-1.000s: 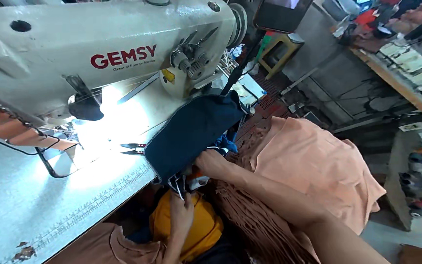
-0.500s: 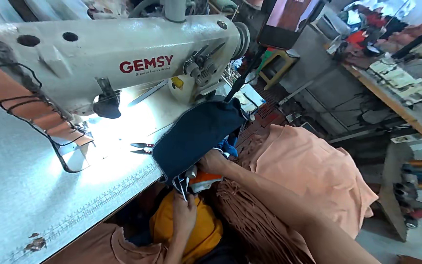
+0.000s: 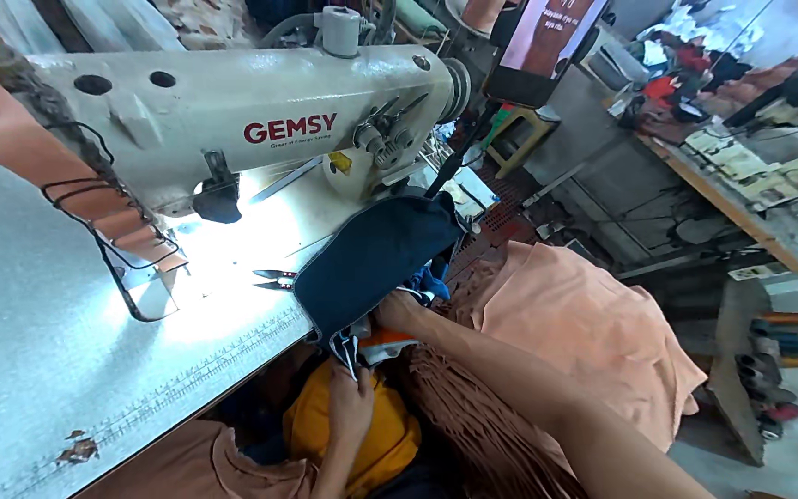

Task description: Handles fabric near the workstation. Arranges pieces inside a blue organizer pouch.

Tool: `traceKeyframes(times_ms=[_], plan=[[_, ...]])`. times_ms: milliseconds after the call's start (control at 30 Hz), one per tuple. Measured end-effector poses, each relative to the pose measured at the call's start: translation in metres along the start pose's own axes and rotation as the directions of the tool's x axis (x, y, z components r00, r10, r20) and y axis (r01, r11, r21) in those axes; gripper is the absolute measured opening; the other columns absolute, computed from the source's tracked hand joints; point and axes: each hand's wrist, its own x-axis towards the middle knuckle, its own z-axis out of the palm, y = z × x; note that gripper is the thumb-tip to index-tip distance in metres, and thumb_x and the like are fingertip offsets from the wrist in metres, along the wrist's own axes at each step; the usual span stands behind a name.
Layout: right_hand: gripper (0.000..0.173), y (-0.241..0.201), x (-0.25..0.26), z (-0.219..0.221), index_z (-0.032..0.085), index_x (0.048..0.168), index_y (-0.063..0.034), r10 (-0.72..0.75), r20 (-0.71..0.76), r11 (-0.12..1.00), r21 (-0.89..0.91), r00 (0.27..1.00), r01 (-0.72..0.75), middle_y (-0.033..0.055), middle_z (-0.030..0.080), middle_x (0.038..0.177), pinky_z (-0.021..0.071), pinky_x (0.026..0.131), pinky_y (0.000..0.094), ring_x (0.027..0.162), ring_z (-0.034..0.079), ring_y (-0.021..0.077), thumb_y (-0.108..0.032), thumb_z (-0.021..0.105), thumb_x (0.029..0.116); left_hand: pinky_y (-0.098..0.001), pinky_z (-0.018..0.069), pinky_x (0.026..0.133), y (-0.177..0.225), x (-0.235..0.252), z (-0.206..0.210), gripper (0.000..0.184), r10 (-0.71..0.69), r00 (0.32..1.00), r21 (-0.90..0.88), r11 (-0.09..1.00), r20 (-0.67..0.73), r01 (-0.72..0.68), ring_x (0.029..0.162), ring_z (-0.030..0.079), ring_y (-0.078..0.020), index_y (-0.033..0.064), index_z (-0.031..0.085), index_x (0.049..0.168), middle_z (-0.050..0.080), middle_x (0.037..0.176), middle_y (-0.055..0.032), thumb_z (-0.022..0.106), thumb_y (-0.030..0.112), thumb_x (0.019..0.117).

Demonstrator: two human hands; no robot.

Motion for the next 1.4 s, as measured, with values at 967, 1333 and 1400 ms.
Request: traceKeyframes(times_ms=[967, 1333, 1400], plan=[[0.044, 0.017, -0.001, -0.018, 0.057, 0.141, -0.0001, -0.048, 0.236, 0.994, -0.089, 0.971, 0.071, 0.0283, 0.052, 0.147, 0.0371, 0.112, 0.0658, 0.140, 0.047, 0.0457, -0.024, 0.053, 0.1036, -0.0392, 0.0589, 0.088, 0.001, 0.002, -0.006, 0.041, -0.039, 0.998, -0.021, 0.999, 0.051, 0.040, 0.096, 0.071, -0.0223, -0.0090, 0.051, 0.134, 0.067, 0.111, -0.0194, 0.051, 0.013, 0.0994], [0.042, 0.028, -0.003, -0.022, 0.063, 0.132, -0.0027, -0.023, 0.049, 0.991, 0.131, 0.999, 0.017, 0.0233, 0.065, 0.130, 0.0452, 0.107, 0.0613, 0.127, 0.060, 0.0397, -0.034, 0.053, 0.1052, -0.0318, 0.0609, 0.082, 0.000, 0.003, -0.004, 0.040, -0.050, 0.998, -0.083, 0.995, 0.030, 0.052, 0.088, 0.071, -0.0142, -0.0085, 0.049, 0.134, 0.067, 0.108, -0.0149, 0.049, 0.013, 0.0999], [0.039, 0.028, -0.013, -0.028, 0.068, 0.125, -0.0034, -0.110, -0.003, 0.975, 0.195, 0.994, 0.109, 0.0215, 0.069, 0.122, 0.0479, 0.104, 0.0595, 0.120, 0.065, 0.0369, -0.034, 0.053, 0.1052, -0.0311, 0.0617, 0.082, 0.000, 0.003, -0.004, 0.039, -0.055, 0.998, -0.109, 0.992, 0.027, 0.058, 0.088, 0.071, -0.0135, -0.0084, 0.049, 0.134, 0.066, 0.108, -0.0146, 0.049, 0.013, 0.1007]])
